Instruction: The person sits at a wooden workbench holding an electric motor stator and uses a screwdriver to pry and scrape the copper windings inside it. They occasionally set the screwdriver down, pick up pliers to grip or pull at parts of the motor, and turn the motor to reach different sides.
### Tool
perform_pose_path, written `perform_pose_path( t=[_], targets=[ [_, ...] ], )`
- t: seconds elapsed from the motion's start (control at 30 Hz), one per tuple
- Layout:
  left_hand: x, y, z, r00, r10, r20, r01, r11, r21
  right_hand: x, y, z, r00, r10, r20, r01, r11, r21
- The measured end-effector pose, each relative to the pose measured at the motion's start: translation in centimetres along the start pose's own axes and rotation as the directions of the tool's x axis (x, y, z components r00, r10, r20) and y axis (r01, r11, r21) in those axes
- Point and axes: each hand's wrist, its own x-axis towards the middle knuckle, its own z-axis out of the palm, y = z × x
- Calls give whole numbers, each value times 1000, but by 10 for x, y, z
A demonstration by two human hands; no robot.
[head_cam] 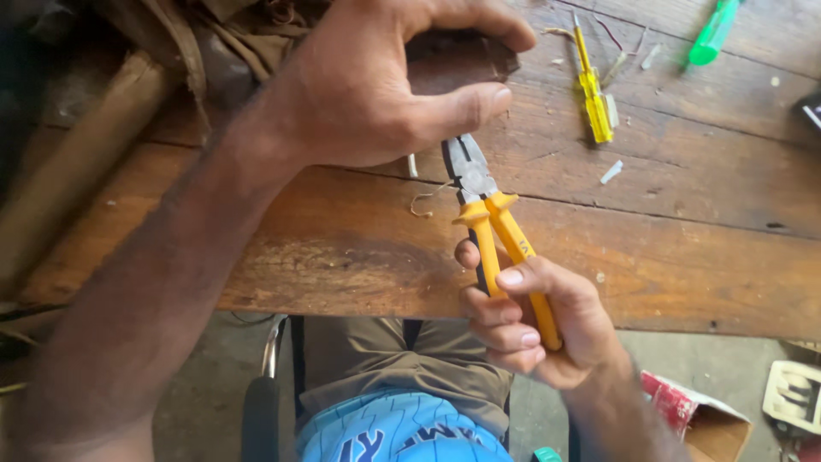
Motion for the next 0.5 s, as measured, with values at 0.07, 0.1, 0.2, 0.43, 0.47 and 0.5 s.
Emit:
perform_pose_path(
  t=[0.07,0.1,0.2,0.43,0.47,0.5],
  targets=[
    [-1,-1,-1,998,-59,4,60,997,-48,3,3,-9,996,-9,86,3,998,68],
    [-1,-2,-1,1000,-29,5,29,999,-14,4,5,-12,993,-9,114,-4,994,110],
    [0,-6,-5,998,56,9,-56,996,68,10,8,-21,974,-5,227,-50,971,235],
    [-2,-9,-6,997,78,-15,-77,993,90,29,25,-31,870,-80,487,-164,884,438],
    [-2,-10,-6,996,93,-17,-91,989,114,31,27,-32,865,-93,492,-162,878,450],
    [-2,-10,-7,995,95,-13,-93,990,106,33,29,-33,859,-106,502,-162,872,461]
  ],
)
